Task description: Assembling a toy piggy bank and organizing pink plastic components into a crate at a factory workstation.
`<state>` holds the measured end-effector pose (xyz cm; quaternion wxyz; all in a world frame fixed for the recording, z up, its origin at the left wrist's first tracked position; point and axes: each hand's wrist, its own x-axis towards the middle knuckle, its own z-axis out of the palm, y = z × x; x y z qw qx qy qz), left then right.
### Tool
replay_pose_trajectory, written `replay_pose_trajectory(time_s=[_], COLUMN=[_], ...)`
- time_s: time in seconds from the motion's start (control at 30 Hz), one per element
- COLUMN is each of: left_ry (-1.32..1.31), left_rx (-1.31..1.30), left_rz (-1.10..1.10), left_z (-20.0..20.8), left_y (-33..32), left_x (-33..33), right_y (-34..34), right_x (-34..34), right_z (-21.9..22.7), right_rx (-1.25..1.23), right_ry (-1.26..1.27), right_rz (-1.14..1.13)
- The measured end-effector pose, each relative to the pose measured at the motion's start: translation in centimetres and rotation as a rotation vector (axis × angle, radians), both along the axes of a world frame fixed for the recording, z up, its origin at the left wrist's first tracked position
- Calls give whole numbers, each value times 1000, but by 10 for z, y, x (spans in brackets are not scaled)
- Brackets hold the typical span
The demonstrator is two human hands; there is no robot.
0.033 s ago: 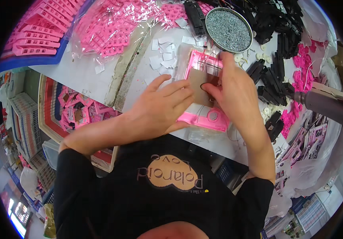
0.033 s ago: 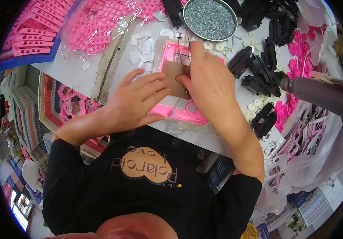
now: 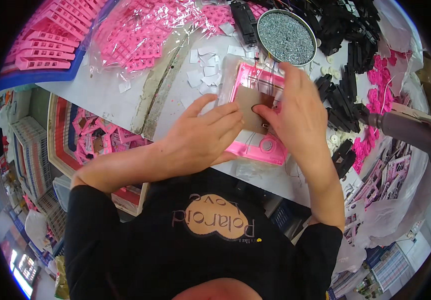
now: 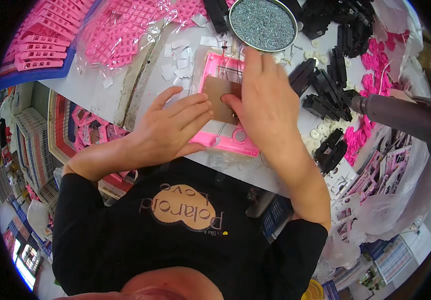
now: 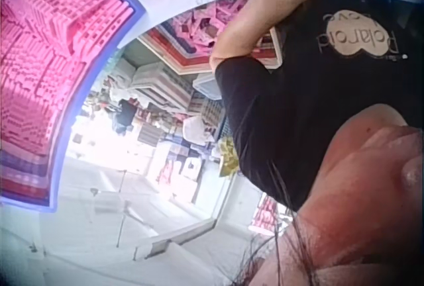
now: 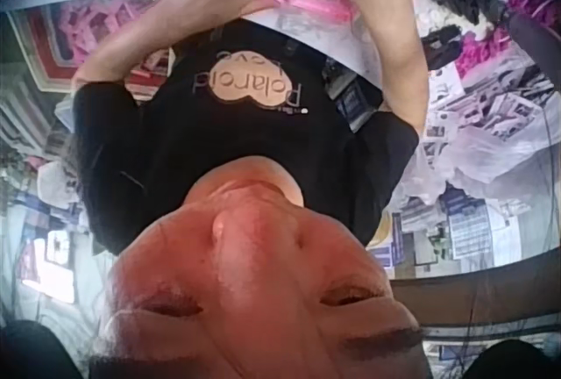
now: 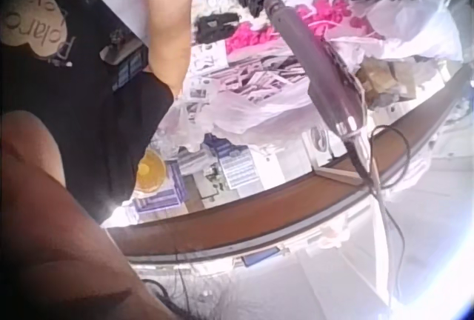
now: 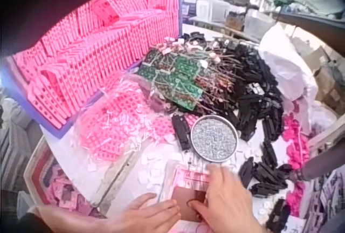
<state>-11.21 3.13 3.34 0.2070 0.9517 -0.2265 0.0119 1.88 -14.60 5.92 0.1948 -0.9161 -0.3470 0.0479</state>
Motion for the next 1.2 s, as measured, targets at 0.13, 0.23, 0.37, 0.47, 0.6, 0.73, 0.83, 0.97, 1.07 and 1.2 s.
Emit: replay_pose_trajectory(time_s=[0.13, 0.23, 0.37, 0.47, 0.6, 0.73, 0.83, 0.97, 1.07, 1.2], left_ry=[-10, 10, 69, 108, 291, 168, -294, -270, -316, -407], left_rx=[97, 86, 65, 121, 46, -344, -11, 175, 251, 194], left_rz=[-50, -51, -59, -103, -172, -138, 18, -185, -115, -15], left_z=[4, 5, 9, 17, 37, 20, -23, -45, -36, -30], left_y=[-1, -3, -4, -2, 8, 10, -6, -22, -26, -21], left_x=[4, 6, 12, 17, 43, 148, 237, 266, 268, 268], right_y=[-21, -24, -26, -38, -70, -124, -79, -63, -69, -63], right_x=[-17, -49, -47, -18, 52, 168, 179, 137, 121, 89], right_z=[-14, -28, -17, -7, 38, 67, 70, 57, 48, 47], right_rx=[214, 20, -100, 153, 822, 878, 1263, 1205, 1248, 1260], right_ry=[-253, -157, -81, 41, -546, -613, 322, 320, 297, 307], right_rz=[125, 293, 375, 431, -171, -258, -44, -56, 45, 24])
